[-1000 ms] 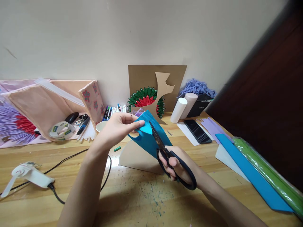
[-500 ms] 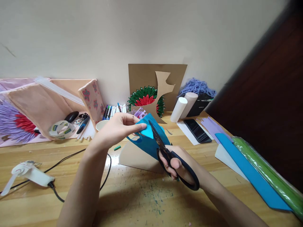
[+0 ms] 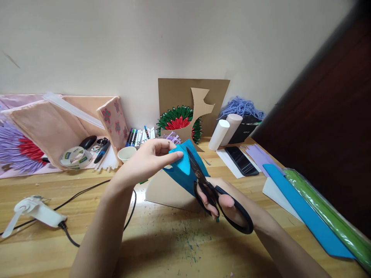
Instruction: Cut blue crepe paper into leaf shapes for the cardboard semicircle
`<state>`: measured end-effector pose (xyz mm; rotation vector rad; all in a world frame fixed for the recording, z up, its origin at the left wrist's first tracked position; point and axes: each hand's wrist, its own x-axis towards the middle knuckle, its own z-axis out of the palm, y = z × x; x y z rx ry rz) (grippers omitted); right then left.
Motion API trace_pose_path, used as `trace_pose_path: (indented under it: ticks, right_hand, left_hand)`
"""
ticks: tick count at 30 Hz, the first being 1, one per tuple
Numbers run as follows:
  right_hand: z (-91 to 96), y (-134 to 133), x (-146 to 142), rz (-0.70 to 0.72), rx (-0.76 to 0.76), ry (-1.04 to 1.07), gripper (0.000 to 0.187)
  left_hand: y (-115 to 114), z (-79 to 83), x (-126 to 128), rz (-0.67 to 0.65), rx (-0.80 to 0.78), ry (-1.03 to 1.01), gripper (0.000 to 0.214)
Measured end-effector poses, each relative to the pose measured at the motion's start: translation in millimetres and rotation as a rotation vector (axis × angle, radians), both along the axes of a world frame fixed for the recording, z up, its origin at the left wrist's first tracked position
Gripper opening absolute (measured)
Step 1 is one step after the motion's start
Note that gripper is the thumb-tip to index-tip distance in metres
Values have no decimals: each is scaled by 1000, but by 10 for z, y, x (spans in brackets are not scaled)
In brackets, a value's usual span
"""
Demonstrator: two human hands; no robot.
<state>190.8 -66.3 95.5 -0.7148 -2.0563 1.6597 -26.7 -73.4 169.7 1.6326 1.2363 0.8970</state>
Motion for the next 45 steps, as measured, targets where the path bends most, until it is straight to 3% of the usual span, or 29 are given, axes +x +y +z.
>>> trace_pose_path:
  ticks: [8, 13, 23, 33, 39, 45]
  right_hand:
    - [335, 40, 11, 39, 196, -178, 78]
    - [445, 76, -31, 39, 280, -218, 75]
    - [418, 125, -130, -35, 82, -225, 76]
    - [472, 95, -267, -118, 13, -203, 73]
    - [499, 45, -347, 5, 105, -103, 74]
    - [441, 78, -381, -33, 151, -90, 72]
  left_hand:
    - [-34, 4, -27, -5, 0, -50, 22]
    - [-58, 37, -61, 26, 24, -59, 23]
    - [-72, 37, -187, 33, 55, -151, 22]
    - [-89, 72, -282, 106, 84, -126, 27]
    - [-62, 34, -284, 128, 104, -117, 27]
    - [-74, 38, -312, 113, 129, -116, 27]
